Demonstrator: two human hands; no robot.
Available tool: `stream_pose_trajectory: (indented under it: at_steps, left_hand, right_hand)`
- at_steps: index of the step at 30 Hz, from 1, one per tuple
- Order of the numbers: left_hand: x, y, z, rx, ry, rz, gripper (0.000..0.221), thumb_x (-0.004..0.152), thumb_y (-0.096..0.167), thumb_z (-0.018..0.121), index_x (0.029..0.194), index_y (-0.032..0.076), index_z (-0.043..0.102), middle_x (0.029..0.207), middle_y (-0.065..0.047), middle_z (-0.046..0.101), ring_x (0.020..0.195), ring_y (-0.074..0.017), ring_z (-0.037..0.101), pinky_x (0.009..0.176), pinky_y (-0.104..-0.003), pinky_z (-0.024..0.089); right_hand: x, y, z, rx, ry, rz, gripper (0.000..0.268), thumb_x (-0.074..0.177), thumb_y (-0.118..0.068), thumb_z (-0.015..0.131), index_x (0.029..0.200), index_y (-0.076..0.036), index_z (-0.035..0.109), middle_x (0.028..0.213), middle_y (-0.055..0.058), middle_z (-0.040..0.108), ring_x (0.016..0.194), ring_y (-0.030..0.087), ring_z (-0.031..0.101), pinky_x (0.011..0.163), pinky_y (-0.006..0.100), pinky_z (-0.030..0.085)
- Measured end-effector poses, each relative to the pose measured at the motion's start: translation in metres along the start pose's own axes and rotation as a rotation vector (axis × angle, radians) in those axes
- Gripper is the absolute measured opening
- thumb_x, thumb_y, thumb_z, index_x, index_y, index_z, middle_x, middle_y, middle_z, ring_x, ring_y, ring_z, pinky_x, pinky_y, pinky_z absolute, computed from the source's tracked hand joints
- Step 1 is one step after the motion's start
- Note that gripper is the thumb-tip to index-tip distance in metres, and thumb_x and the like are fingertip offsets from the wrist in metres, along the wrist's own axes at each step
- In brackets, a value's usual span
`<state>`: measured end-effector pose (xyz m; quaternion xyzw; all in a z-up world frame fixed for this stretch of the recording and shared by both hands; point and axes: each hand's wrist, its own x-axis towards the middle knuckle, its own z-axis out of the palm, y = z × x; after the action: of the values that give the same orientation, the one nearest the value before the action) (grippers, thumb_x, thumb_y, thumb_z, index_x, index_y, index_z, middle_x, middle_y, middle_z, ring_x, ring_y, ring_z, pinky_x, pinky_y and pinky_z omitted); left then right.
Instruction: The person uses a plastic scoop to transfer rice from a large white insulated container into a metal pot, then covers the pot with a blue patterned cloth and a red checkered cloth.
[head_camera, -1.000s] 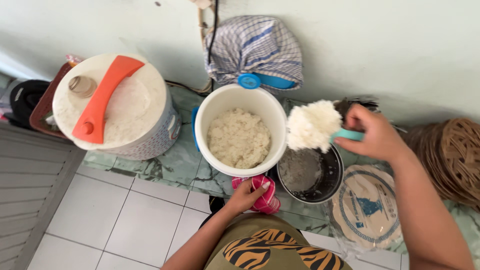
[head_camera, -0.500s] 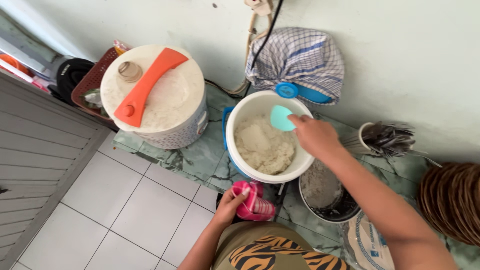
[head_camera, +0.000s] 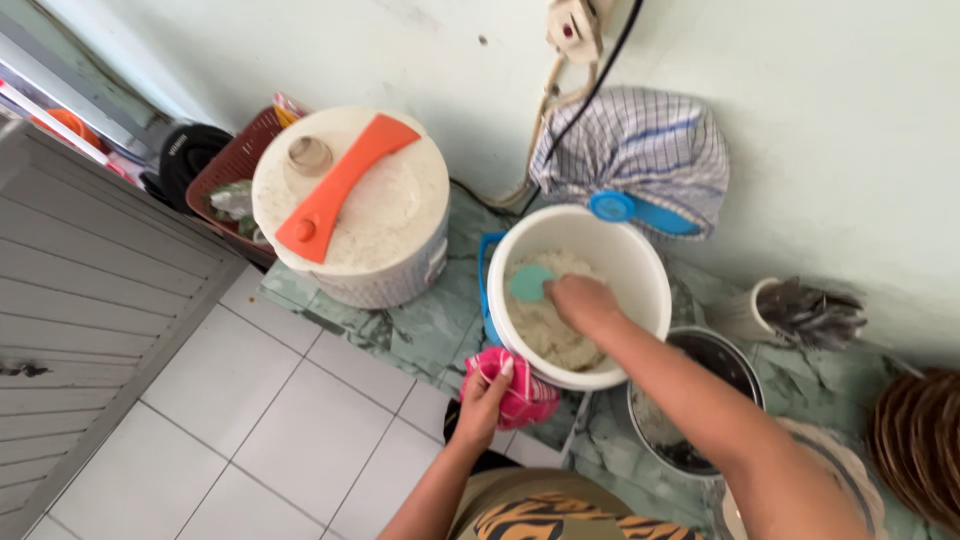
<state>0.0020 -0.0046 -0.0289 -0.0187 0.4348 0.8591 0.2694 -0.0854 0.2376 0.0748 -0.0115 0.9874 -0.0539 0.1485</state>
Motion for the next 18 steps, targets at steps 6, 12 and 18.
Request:
stream_pose_trajectory:
  at_steps: [6, 12, 18]
  left_hand:
    - [0.005, 0.004, 0.002, 0.012, 0.039, -0.067, 0.015, 0.101, 0.017, 0.062, 0.107, 0.006, 0.07, 0.093, 0.003, 0.072, 0.082, -0.0042, 0.063, 0.074, -0.024, 0.051]
    - [0.005, 0.011, 0.008, -0.029, 0.003, -0.04, 0.017, 0.101, 0.017, 0.062, 0.11, 0.004, 0.07, 0.097, 0.001, 0.073, 0.085, -0.0057, 0.065, 0.077, -0.025, 0.053]
    - [0.004, 0.016, 0.01, -0.004, -0.013, -0.035, 0.017, 0.103, 0.018, 0.063, 0.107, 0.003, 0.069, 0.095, 0.001, 0.072, 0.082, -0.0055, 0.064, 0.074, -0.025, 0.052]
  right_hand:
    - [-0.009, -0.001, -0.03, 0.104, -0.153, 0.118, 0.025, 0.097, -0.022, 0.054, 0.104, -0.014, 0.076, 0.101, 0.019, 0.073, 0.094, 0.036, 0.071, 0.082, 0.05, 0.055]
    - [-0.047, -0.005, -0.007, 0.014, -0.184, 0.065, 0.027, 0.089, -0.011, 0.06, 0.112, -0.012, 0.073, 0.1, 0.017, 0.074, 0.095, 0.034, 0.072, 0.082, 0.049, 0.055]
    - [-0.039, 0.017, 0.005, -0.031, -0.341, 0.09, 0.024, 0.092, -0.022, 0.063, 0.11, -0.015, 0.077, 0.11, 0.014, 0.074, 0.102, 0.033, 0.07, 0.087, 0.045, 0.056]
